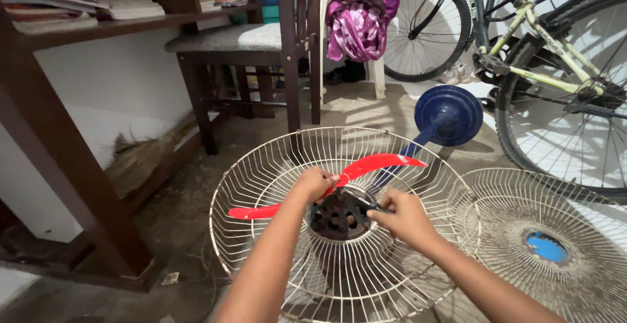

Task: The person reassembles an electric fan by attaching the front grille to the fan body and securing it with a central cap. The hands align the grille, press it into place, and rotate the cap to lock it.

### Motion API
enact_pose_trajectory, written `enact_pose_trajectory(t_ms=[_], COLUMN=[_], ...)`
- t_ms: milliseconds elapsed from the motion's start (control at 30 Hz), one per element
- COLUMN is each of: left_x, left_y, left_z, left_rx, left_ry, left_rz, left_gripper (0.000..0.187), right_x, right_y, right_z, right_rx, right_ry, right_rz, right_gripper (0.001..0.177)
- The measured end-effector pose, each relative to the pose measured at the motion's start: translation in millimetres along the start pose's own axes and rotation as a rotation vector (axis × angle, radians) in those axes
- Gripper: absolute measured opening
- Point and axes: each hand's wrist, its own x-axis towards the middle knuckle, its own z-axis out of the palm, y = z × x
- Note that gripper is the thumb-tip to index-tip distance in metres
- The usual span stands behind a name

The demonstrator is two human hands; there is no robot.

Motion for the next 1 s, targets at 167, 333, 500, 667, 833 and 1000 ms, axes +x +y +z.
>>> enact_pose_trajectory(t_ms=[167, 333, 500, 667, 833, 1000], left_x=[3.6, 14.4, 34.2, 46.4, 33.8, 23.5], left_y=[-6.7, -18.7, -37.7, -44.6, -33.9, -24.8], left_z=[2.0, 12.3, 30.5, 37.2, 30.3, 20.4], left_rx=[-0.191, -0.189, -0.235, -0.198, -0.191, -0.326], left_ry=[0.029, 0.041, 0.062, 0.116, 0.109, 0.006], left_rz=[0.018, 0.026, 0.054, 0.119, 0.094, -0.033], left_gripper=[0.035, 0.039, 0.037, 0.039, 0.036, 0.035], right_x=[-7.7, -16.0, -21.8, -21.6, -18.6, -5.7], right_y=[-2.7, -16.1, -42.2, -59.9, -51.2, -19.1], right_z=[5.8, 16.5, 33.0, 31.4, 31.9, 34.2], right_rx=[-0.928, -1.118, -0.742, -0.574, -0.396, -0.237], right_ry=[0.225, 0.182, 0.119, 0.14, 0.129, 0.153], right_rz=[-0.733, -0.65, -0.055, 0.076, 0.187, 0.109], right_gripper=[0.016, 0.041, 0.033, 0.03, 0.031, 0.032])
